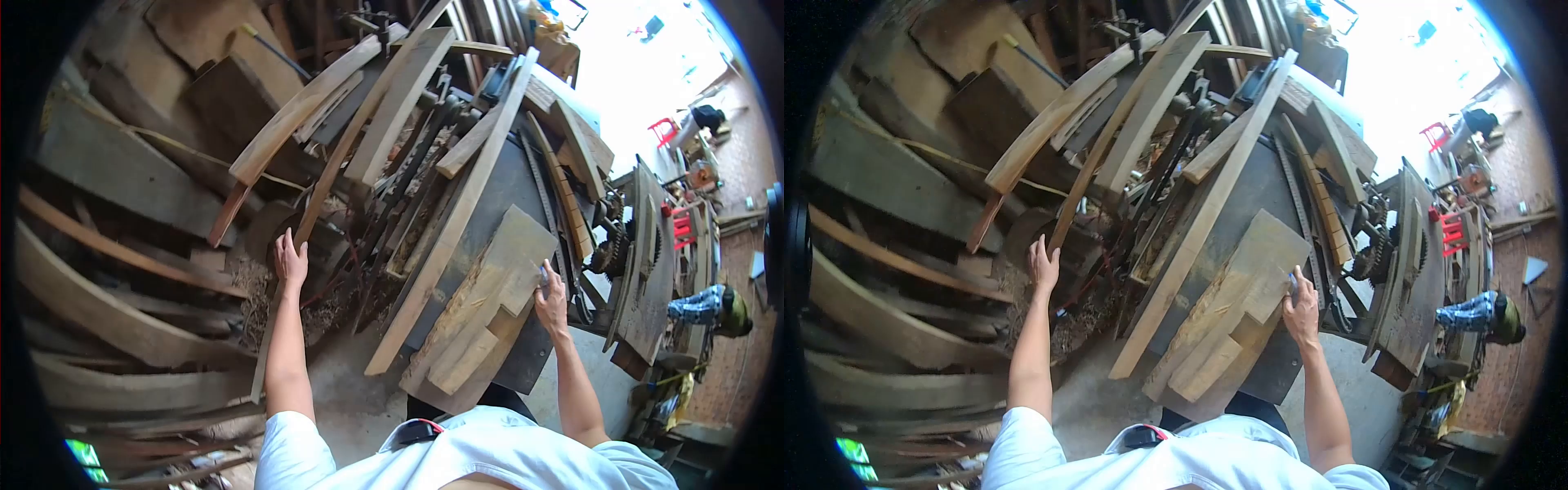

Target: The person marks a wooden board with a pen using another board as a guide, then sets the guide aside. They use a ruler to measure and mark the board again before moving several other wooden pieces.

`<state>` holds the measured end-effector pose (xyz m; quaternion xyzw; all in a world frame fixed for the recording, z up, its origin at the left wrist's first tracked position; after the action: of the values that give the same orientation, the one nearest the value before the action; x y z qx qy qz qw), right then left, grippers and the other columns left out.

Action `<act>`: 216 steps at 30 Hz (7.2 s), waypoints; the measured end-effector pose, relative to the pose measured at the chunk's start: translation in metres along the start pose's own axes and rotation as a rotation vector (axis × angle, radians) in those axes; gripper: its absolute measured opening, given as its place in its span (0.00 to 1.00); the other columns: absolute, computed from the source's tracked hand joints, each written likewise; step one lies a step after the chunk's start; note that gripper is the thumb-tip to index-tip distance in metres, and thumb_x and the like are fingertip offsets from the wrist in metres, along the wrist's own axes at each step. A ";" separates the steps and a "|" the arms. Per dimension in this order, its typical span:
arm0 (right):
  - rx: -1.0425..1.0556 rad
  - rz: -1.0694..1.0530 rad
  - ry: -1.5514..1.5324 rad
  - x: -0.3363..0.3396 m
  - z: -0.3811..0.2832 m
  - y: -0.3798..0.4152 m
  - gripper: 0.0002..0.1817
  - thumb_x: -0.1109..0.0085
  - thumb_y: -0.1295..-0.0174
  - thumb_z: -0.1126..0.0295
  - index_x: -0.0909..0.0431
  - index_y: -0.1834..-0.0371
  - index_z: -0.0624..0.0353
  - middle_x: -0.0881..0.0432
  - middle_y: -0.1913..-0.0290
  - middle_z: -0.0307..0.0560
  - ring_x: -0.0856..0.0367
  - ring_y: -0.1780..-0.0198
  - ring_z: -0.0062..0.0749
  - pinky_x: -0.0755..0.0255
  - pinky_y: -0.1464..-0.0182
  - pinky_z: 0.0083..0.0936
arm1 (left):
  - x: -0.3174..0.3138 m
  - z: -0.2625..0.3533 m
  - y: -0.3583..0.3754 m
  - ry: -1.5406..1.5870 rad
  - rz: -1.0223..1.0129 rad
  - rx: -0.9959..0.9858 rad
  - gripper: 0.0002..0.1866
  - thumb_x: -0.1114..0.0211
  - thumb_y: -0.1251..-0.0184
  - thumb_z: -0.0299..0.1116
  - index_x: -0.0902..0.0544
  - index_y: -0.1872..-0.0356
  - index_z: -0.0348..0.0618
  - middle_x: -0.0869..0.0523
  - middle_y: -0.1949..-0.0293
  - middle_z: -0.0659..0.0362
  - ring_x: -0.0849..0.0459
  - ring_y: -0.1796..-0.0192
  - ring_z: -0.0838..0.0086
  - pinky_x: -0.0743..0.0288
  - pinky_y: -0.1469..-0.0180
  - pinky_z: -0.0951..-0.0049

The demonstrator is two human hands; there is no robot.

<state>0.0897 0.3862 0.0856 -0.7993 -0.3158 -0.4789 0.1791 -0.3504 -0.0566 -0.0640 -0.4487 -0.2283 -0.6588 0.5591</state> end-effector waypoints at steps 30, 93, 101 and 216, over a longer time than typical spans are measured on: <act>-0.037 0.108 0.001 -0.005 -0.012 0.008 0.36 0.43 0.36 0.72 0.35 0.21 0.59 0.25 0.35 0.57 0.24 0.39 0.55 0.28 0.33 0.44 | 0.054 0.087 -0.005 0.505 -0.426 0.170 0.17 0.36 0.20 0.43 0.20 0.68 0.41 0.21 0.82 0.65 0.24 0.84 0.82 0.31 0.85 0.76; 0.495 -0.130 0.118 0.043 0.081 -0.048 0.14 0.32 0.37 0.60 0.21 0.62 0.59 0.12 0.63 0.59 0.11 0.60 0.61 0.17 0.57 0.51 | 0.132 0.281 0.401 -0.273 -0.077 0.169 0.34 0.39 0.25 0.59 0.27 0.27 0.49 0.21 0.43 0.47 0.21 0.42 0.49 0.30 0.39 0.50; 0.146 -0.537 -0.553 0.051 0.110 0.022 0.10 0.35 0.33 0.64 0.18 0.62 0.60 0.15 0.70 0.47 0.17 0.73 0.36 0.27 0.71 0.31 | 0.125 0.328 0.372 -0.199 0.221 -0.013 0.35 0.33 0.32 0.63 0.25 0.35 0.49 0.20 0.54 0.49 0.20 0.50 0.51 0.26 0.48 0.51; 0.359 -0.913 -0.812 0.078 0.041 0.115 0.29 0.35 0.30 0.73 0.33 0.27 0.59 0.19 0.47 0.41 0.17 0.50 0.26 0.23 0.50 0.21 | 0.133 0.305 0.431 -0.266 0.373 0.106 0.24 0.21 0.43 0.55 0.13 0.51 0.52 0.12 0.61 0.62 0.14 0.57 0.63 0.29 0.53 0.58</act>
<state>0.2211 0.3512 0.1369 -0.6596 -0.7428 -0.1053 -0.0462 0.1612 0.0003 0.1126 -0.5358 -0.2475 -0.4662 0.6591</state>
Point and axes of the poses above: each hand's wrist, its own y-axis away from the middle knuckle, its own x-axis out of the back of the hand, z = x × y, the point moved 6 cm from there along -y, towards the middle knuckle
